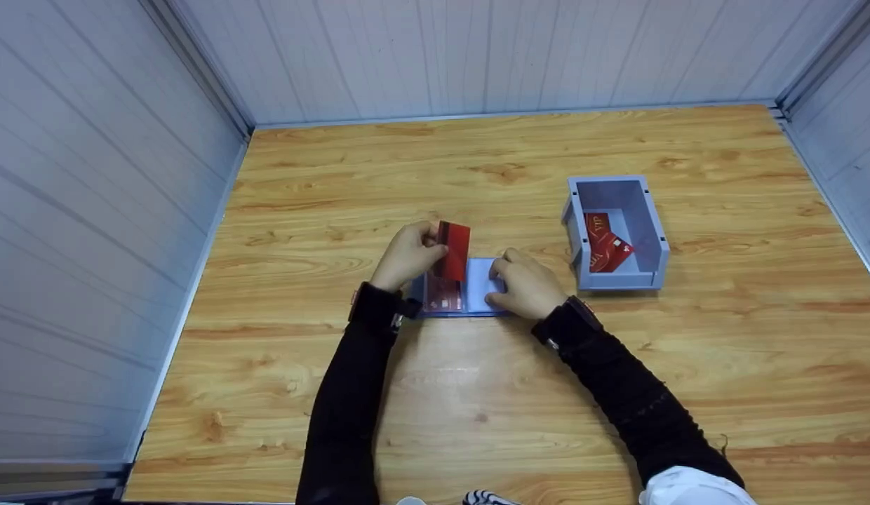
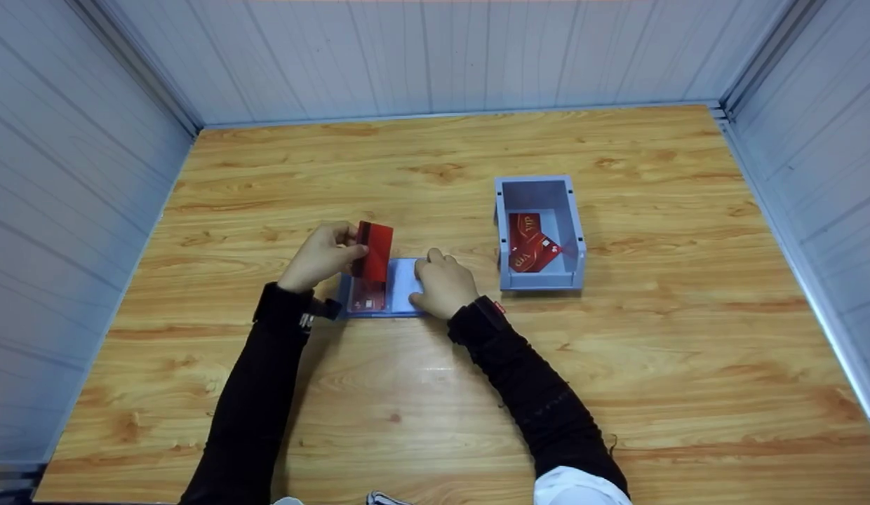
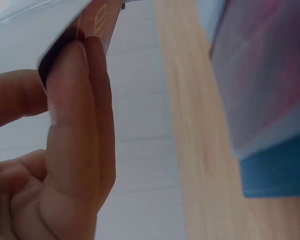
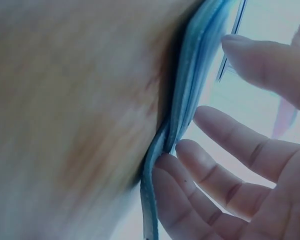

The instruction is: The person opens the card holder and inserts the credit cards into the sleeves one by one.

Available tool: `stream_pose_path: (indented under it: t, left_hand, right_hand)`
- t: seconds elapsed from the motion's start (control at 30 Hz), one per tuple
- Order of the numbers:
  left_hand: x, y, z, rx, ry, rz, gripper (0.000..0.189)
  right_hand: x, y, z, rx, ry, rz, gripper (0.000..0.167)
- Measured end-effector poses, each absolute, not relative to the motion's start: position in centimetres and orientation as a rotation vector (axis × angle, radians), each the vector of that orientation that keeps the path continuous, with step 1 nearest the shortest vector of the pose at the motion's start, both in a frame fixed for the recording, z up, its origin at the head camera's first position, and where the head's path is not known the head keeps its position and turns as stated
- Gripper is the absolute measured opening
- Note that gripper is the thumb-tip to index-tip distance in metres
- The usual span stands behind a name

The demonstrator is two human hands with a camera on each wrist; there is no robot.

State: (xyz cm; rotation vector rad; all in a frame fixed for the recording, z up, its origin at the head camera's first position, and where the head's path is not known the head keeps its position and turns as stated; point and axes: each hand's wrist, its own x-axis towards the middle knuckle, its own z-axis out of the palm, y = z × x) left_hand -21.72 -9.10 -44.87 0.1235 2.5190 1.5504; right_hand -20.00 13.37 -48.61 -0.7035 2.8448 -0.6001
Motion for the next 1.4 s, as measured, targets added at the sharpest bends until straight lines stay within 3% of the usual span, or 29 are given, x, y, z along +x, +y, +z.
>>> stream_pose_path:
  t: [0.23, 0.53, 1.03, 1.4]
  left_hand:
    - [-21.1, -10.2, -46.2, 0.046, 2.398, 1.58, 0.011]
    - [-20.9, -10.5, -47.2, -0.04, 2.436, 1.522, 0.05]
    - [-20.4, -8.6, -47.7, 0.007, 2.58, 1.402, 0.038]
    - [-20.5, -8.4, -47.9, -0.025, 2.55, 1.441, 0.039]
  right_hand:
    - [-20.1, 13.6, -48.6, -0.687, 2.823, -0.632, 0.036]
    - [-20.0, 13.5, -48.6, -0.682, 2.816, -0.631, 0.036]
    - [-20.0, 13.4, -48.5, -0.679, 2.823, -0.63, 0.035]
    - [-20.1, 13.4, -48.3, -0.679, 2.816, -0.639, 0.035]
